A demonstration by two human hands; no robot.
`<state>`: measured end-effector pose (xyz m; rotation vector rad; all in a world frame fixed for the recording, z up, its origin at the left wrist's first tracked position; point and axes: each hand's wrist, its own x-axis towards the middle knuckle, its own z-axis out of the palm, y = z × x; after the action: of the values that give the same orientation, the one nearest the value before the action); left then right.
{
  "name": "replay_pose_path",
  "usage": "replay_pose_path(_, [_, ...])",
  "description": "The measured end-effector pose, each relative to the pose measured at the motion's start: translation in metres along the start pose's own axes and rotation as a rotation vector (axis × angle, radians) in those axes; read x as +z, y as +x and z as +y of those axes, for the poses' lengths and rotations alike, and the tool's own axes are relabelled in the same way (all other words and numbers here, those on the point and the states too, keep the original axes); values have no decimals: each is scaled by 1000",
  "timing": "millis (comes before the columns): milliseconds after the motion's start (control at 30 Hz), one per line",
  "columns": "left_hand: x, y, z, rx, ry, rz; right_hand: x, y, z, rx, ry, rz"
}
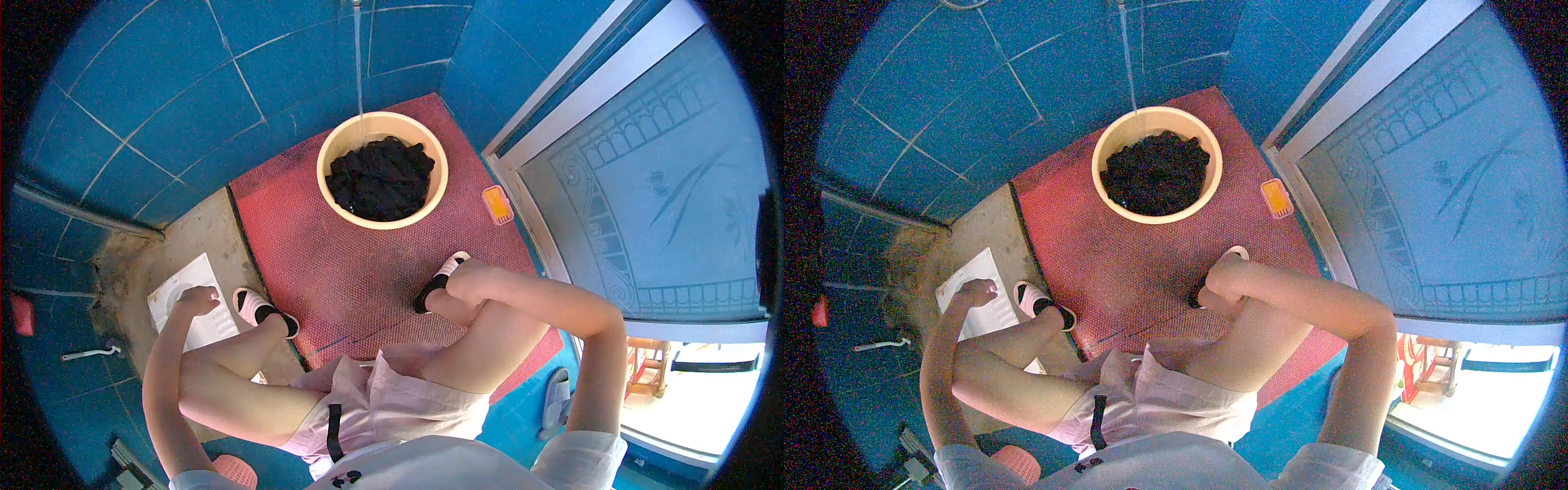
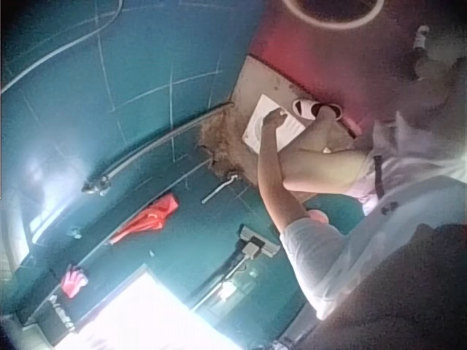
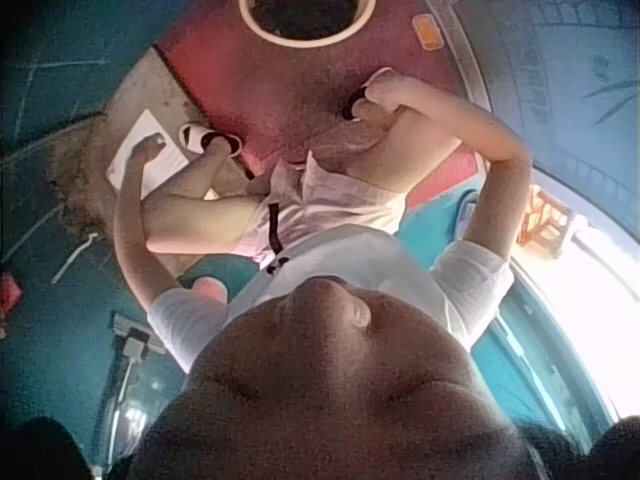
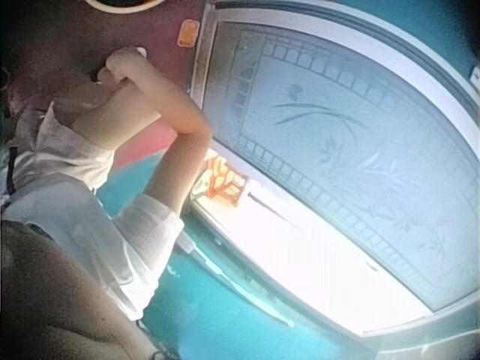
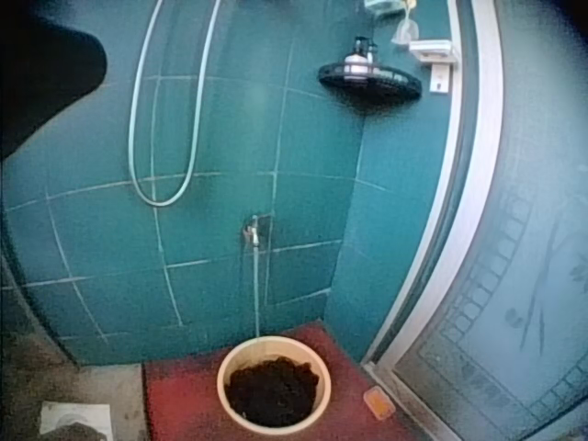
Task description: The person places clothes into a basin, fills the basin with water from a tap, and then washes and wrings out the clothes by hand.
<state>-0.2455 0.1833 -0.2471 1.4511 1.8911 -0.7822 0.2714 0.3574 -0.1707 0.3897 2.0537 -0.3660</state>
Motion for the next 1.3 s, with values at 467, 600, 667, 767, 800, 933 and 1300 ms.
replay_pose_path(467, [-3,-6,-1,-25,5,-56,4,18,14,-64,97,287])
replay_pose_path(600, [5,-5,-7,-12,11,-66,-1,12,14,-24,190,360])
replay_pose_path(667, [5,-5,-6,-31,34,-85,-3,14,17,-31,223,320])
replay_pose_path(767, [6,-7,-6,-41,50,-58,-7,10,18,-33,235,281])
replay_pose_path(800, [7,-5,-6,-34,51,-55,-8,7,18,-21,216,276])
replay_pose_path(933, [20,-6,-7,10,145,-60,-7,10,22,-70,307,439])
replay_pose_path(1300, [64,1,7,165,-266,-65,-16,7,27,-55,333,359])
